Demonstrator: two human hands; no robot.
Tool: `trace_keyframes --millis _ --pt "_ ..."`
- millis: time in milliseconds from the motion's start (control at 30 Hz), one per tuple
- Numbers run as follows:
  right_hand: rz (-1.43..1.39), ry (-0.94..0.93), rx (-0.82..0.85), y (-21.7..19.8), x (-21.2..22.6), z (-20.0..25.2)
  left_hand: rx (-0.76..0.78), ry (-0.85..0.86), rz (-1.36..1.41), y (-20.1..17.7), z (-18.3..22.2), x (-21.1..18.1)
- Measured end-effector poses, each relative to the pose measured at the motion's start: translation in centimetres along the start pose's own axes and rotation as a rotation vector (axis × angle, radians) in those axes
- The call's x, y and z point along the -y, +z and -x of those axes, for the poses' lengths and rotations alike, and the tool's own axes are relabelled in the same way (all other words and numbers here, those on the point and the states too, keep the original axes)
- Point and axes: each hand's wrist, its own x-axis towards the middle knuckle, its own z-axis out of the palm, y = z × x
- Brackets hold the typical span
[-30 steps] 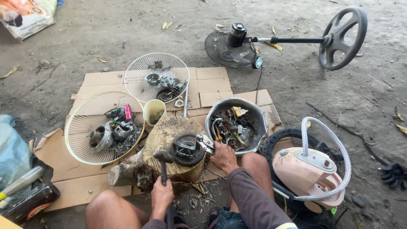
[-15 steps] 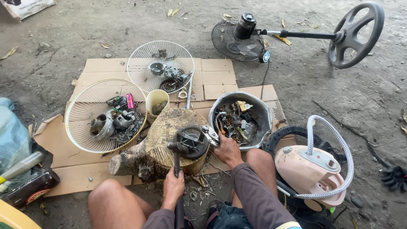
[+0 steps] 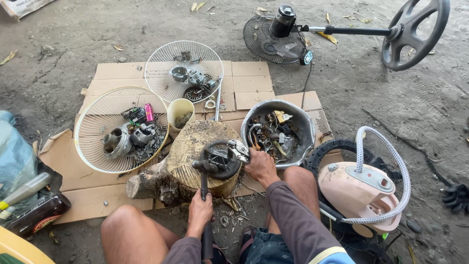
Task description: Disassembling a motor component using a hammer and a punch on a cardboard surface.
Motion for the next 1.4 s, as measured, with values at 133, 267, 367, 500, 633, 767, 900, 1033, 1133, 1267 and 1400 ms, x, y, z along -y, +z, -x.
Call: trace_keyframes --millis 133,267,367,500,633,767,900,1033,1133,1267,1400 --pt "-0.049 0.020 0.009 0.2 0.0 0.5 -0.007 0.006 0.020 -0.2 0.4 0.0" --pt "-0.049 -0.032 -0.045 1.2 -1.0 0.0 -0.012 -0.002 0.032 -0.3 0.3 -0.3" --pt "-0.048 -0.025 -0.055 0.5 0.0 0.3 0.012 -0.024 -0.002 -0.3 -0.1 0.1" --pt "-0.063 -0.015 -0.026 1.2 -0.4 -0.1 0.015 -0.005 0.002 -0.2 -0.6 0.6" --pt "-0.078 -0.031 -0.048 1.4 -0.6 -0.1 0.011 0.007 0.006 -0.3 -0.1 0.0" --pt "-0.053 -0.052 -0.061 1.4 -0.7 -0.2 0.009 0.003 -0.024 -0.1 -0.6 0.4" --pt "-0.047 -0.058 -0.071 1.0 -0.1 0.0 -0.022 0.022 -0.026 -0.1 -0.5 0.5" --pt "0.033 -0.108 -0.089 1.9 -0.6 -0.1 -0.096 0.116 -0.095 -0.4 0.3 0.8" --pt "0.059 -0.115 -0.073 2.4 -1.2 -1.0 -0.135 0.261 -0.202 -0.4 -0.6 1.2" --pt "0.087 -0.101 -0.037 1.6 -0.5 -0.7 -0.108 0.616 -0.238 -1.2 2.1 -2.8" --pt "0.070 -0.077 -0.011 2.0 -0.7 -0.7 -0.149 0.813 -0.359 -1.9 4.2 -7.1"
